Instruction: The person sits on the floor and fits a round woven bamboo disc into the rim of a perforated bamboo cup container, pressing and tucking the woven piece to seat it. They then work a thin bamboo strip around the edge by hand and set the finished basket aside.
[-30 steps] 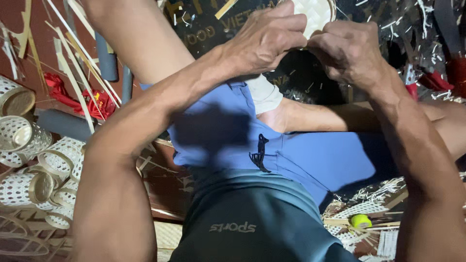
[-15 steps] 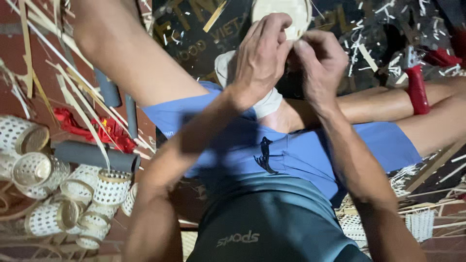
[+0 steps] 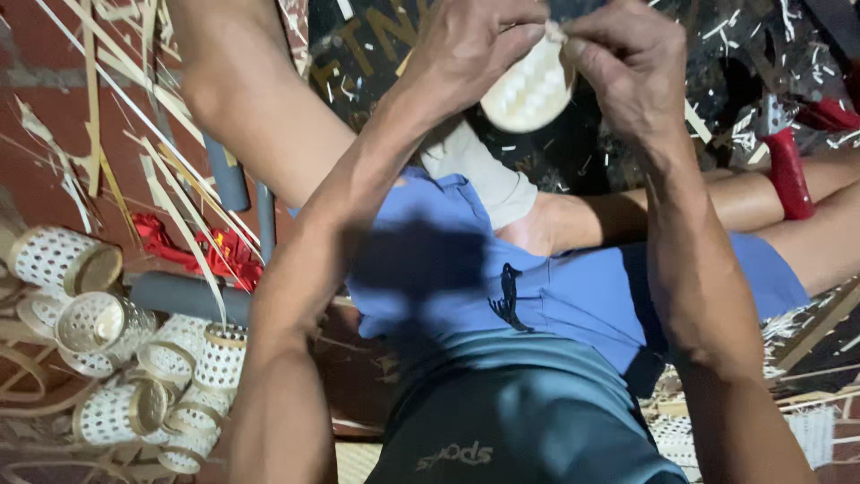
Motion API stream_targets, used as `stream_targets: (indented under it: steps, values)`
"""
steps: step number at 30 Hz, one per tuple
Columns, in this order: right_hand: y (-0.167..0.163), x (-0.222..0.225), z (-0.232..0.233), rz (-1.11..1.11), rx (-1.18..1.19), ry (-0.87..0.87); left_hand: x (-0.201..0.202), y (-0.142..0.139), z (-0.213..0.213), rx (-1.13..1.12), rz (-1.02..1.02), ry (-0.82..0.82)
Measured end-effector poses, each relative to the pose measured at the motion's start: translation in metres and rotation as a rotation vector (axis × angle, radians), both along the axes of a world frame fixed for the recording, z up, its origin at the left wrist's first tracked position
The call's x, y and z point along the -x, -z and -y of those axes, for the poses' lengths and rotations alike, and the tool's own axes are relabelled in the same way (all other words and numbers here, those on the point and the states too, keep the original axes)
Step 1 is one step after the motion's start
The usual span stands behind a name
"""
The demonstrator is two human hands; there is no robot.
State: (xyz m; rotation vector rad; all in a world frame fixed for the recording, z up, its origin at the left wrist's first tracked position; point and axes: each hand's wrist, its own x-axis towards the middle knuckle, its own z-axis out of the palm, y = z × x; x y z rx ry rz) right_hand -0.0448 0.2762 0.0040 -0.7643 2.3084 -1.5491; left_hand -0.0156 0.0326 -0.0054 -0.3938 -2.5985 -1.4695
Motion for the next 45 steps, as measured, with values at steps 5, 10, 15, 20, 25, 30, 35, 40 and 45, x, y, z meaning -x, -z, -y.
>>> stream_targets:
  steps: [5, 10, 15, 20, 25, 30, 35, 40, 45]
  values:
    - [0.001, 0.005, 0.002, 0.245, 0.052, -0.049, 0.015, 0.010, 0.005, -0.203, 0.532, 0.117]
    - [-0.004, 0.013, 0.007, 0.447, -0.090, -0.085, 0.012, 0.013, 0.009, -0.213, 0.519, 0.188]
    - [-0.016, 0.020, 0.014, 0.368, -0.246, -0.218, 0.010, 0.021, 0.006, -0.183, 0.560, 0.187]
    - [-0.026, 0.020, 0.017, 0.385, -0.200, -0.295, 0.003, 0.003, 0.011, -0.183, 0.569, 0.160]
    - [-0.023, 0.017, 0.013, -0.274, -0.205, -0.338, -0.025, -0.012, 0.006, 0.038, -0.060, 0.113]
    - [-0.008, 0.010, 0.007, -0.681, -0.175, -0.363, -0.034, 0.001, 0.003, -0.044, -0.071, 0.103]
    - [0.004, 0.005, 0.003, -0.562, -0.119, -0.339, -0.033, 0.010, 0.001, -0.086, -0.060, 0.041]
    - [0.011, 0.003, 0.007, -0.621, -0.004, -0.322, -0.040, 0.021, -0.001, -0.073, -0.142, 0.052]
    - [0.005, -0.005, 0.001, -0.227, -0.059, -0.275, -0.045, 0.014, -0.003, -0.015, -0.133, -0.018]
